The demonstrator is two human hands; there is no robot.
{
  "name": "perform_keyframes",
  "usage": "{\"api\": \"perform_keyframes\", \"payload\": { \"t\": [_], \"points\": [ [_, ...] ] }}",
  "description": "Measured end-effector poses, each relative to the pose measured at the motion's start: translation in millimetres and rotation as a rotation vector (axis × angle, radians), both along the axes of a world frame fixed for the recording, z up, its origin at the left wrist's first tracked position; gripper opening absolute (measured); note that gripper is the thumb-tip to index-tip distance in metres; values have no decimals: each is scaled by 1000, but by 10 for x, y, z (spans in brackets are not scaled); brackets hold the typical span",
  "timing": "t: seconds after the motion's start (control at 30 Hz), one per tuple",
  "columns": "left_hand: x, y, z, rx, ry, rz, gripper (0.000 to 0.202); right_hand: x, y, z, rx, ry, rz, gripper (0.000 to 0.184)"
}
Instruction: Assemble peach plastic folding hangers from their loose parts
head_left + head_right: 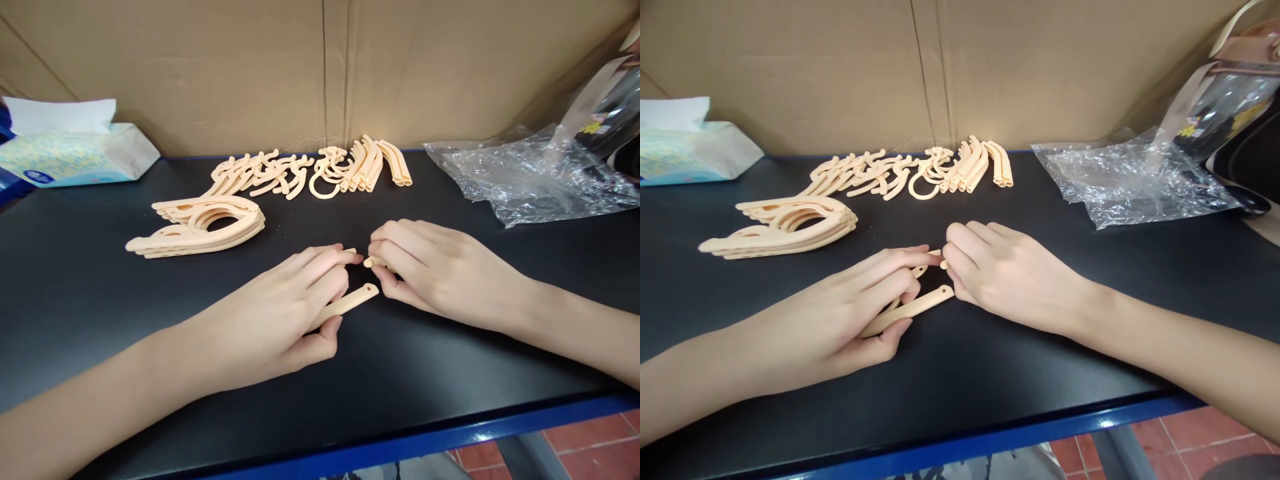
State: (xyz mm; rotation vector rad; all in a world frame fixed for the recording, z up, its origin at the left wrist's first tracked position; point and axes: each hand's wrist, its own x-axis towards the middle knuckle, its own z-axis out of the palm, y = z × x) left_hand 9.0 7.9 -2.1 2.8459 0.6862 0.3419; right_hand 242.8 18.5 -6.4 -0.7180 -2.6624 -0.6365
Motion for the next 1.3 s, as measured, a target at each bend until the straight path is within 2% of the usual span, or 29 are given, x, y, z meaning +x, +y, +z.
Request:
{"api": "perform_keyframes", "payload": {
  "t": [0.13,0.3,0.43,0.5,0.57,0.67,0.8,0.9,1.07,1.3],
  "points": [
    [18,1,7,19,1,-25,13,2,4,27,-91,128,14,21],
    [-2,-4,26,-22,-34,1,13,1,-34,17,-336,311,-9,18],
    [-24,4,35,-47,-98,3,9,4,-53,12,-541,299,-28,22],
    [-26,11,29,-59,-106,19,16,5,-60,14,-599,260,-30,21],
    [-23,14,20,-67,-103,33,24,3,-67,13,-616,229,-8,19],
    [-16,12,14,-79,-95,46,22,-2,-78,12,-585,256,20,13],
    [-16,15,15,-91,-59,91,26,0,-87,30,-575,339,-14,14],
    [-21,32,5,-87,-51,106,26,13,-82,38,-580,314,-41,14],
    [-23,54,-31,-113,-93,146,28,27,-59,15,-626,312,-58,18],
    [-23,41,-36,-113,-159,181,29,15,-51,25,-675,331,-42,14]
  ]
}}
